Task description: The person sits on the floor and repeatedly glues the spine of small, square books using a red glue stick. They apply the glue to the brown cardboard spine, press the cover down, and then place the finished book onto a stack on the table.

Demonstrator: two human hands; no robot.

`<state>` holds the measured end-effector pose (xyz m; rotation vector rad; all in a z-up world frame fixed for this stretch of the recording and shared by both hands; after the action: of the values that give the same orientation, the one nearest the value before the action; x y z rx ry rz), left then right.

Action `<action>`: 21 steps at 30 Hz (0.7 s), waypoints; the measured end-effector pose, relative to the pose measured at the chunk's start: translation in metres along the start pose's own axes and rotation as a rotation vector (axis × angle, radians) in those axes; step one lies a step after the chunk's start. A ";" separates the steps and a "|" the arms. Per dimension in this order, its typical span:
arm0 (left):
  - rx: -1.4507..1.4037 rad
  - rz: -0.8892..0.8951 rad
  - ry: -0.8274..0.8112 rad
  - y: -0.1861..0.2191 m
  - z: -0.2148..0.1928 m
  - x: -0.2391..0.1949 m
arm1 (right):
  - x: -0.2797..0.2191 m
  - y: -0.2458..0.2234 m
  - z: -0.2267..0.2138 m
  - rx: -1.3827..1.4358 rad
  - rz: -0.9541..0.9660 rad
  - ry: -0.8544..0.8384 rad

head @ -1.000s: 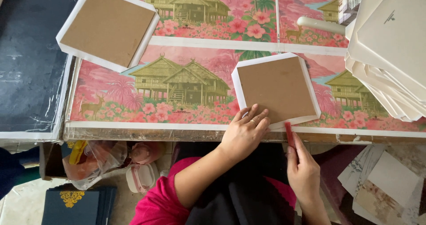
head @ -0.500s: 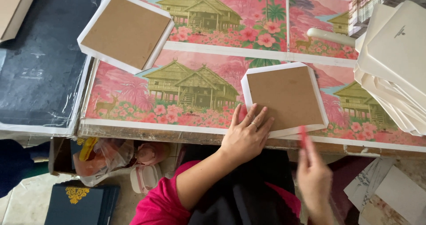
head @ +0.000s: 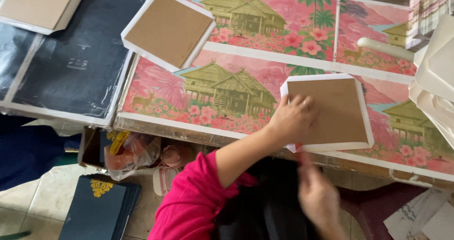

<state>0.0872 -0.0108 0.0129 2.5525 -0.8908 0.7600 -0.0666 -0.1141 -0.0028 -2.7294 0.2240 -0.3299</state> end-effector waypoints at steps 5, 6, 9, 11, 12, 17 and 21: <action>0.131 -0.076 -0.139 -0.037 0.047 0.002 | -0.021 0.012 0.025 0.299 0.103 -0.289; 0.136 -0.088 -0.139 -0.028 0.035 -0.004 | -0.025 0.029 0.026 0.299 0.093 -0.298; 0.273 -0.100 -0.053 0.000 -0.005 -0.029 | -0.040 0.077 0.025 0.222 0.265 -0.076; 0.089 0.065 -0.146 0.030 -0.021 -0.051 | -0.049 0.097 0.014 0.159 0.326 0.265; 0.091 0.055 -0.147 0.038 -0.025 -0.061 | -0.050 0.107 0.019 0.158 0.319 0.257; 0.163 0.293 -0.015 0.070 -0.012 -0.095 | -0.032 0.068 -0.016 0.152 -0.311 0.695; 0.020 0.355 0.152 0.083 0.000 -0.091 | -0.031 0.070 -0.012 0.086 -0.286 0.663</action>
<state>-0.0266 -0.0299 -0.0288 2.3409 -1.3068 1.0510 -0.1070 -0.1760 -0.0256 -2.4709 -0.0134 -1.2875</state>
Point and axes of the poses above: each hand's wrist, its own x-axis towards the middle knuckle, its own z-axis out of the palm, y = z × x, the point moved 4 cm from there along x, towards the middle knuckle, and after that the axes turned 7 degrees about y, right-handed, at the moved point
